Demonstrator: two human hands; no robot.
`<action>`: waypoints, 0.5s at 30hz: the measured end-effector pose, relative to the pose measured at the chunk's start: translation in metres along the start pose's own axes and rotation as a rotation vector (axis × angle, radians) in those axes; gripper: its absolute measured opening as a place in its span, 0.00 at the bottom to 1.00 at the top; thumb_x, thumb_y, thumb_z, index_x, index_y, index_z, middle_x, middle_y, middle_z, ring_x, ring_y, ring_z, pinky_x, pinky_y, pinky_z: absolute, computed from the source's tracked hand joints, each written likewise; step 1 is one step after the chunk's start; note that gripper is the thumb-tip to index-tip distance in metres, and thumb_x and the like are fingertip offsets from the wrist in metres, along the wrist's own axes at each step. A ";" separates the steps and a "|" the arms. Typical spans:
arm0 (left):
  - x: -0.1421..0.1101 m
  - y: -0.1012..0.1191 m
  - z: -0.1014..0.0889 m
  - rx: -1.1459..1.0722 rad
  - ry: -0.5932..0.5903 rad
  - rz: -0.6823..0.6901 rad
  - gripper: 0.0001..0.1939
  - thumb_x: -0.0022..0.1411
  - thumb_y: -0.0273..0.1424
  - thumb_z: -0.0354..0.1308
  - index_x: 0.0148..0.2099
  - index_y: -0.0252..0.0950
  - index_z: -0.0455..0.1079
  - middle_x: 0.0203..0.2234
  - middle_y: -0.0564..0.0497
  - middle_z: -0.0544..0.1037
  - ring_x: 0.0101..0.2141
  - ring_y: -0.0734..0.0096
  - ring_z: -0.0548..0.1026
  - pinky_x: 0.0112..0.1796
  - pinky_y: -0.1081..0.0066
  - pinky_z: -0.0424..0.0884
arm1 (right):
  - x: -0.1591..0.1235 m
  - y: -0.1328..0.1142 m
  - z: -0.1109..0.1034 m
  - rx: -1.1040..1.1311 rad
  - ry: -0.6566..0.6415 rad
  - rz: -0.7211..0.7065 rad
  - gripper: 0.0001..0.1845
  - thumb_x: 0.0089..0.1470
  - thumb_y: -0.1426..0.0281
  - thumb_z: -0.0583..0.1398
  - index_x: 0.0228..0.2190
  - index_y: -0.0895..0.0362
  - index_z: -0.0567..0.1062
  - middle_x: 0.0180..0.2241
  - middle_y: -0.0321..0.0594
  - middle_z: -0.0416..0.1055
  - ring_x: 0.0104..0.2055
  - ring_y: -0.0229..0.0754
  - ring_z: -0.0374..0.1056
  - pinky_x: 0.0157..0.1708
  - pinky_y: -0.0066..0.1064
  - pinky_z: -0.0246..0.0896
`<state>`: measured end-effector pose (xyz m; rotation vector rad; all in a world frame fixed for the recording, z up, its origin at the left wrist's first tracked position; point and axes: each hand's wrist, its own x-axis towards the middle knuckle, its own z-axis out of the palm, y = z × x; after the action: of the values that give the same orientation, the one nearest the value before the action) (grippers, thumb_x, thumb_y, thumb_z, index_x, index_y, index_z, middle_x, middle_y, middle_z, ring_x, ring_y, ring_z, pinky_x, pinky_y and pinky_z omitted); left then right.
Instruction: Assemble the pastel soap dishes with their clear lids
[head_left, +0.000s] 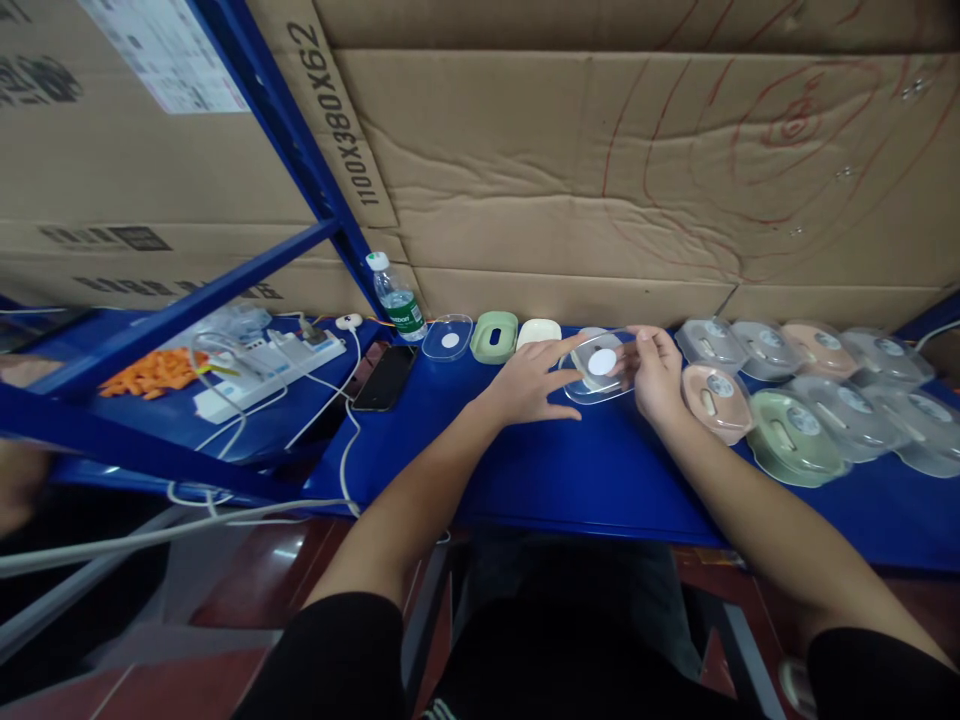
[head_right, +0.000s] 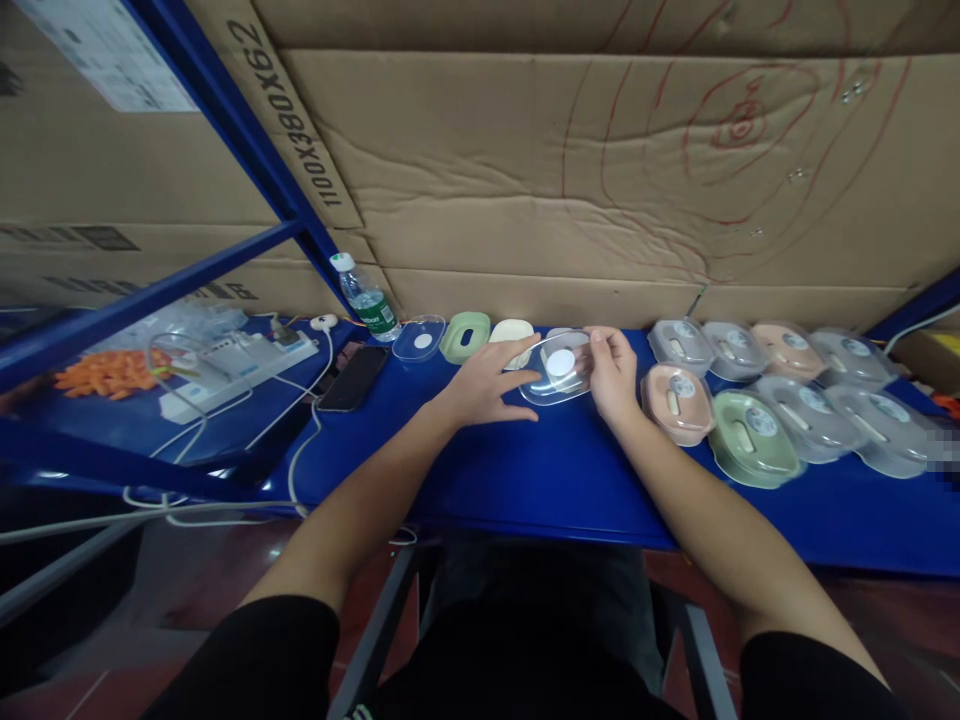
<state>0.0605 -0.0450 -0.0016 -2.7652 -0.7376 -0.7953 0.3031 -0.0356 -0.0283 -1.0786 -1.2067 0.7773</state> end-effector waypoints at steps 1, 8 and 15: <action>-0.001 -0.002 -0.001 0.008 -0.003 -0.015 0.22 0.67 0.53 0.66 0.49 0.40 0.80 0.68 0.36 0.71 0.65 0.47 0.70 0.60 0.44 0.69 | 0.003 0.002 -0.001 0.009 -0.003 0.021 0.28 0.63 0.40 0.56 0.48 0.49 0.72 0.36 0.43 0.83 0.31 0.52 0.81 0.18 0.37 0.70; -0.023 -0.053 -0.011 0.179 0.230 -0.635 0.18 0.60 0.49 0.72 0.39 0.41 0.77 0.64 0.43 0.75 0.62 0.47 0.73 0.66 0.44 0.59 | 0.012 0.008 -0.020 -0.486 -0.068 -0.386 0.34 0.65 0.43 0.57 0.62 0.51 0.70 0.57 0.51 0.78 0.60 0.58 0.75 0.57 0.55 0.72; -0.056 -0.087 -0.025 0.262 0.215 -1.270 0.14 0.62 0.45 0.66 0.38 0.39 0.76 0.55 0.41 0.80 0.59 0.42 0.74 0.61 0.45 0.62 | 0.019 0.024 -0.029 -0.998 -0.262 -0.263 0.38 0.65 0.44 0.56 0.60 0.60 0.76 0.66 0.60 0.69 0.69 0.67 0.64 0.68 0.61 0.57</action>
<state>-0.0360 -0.0007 -0.0079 -1.6811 -2.3398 -0.9886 0.3372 -0.0173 -0.0446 -1.5825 -2.0023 0.0592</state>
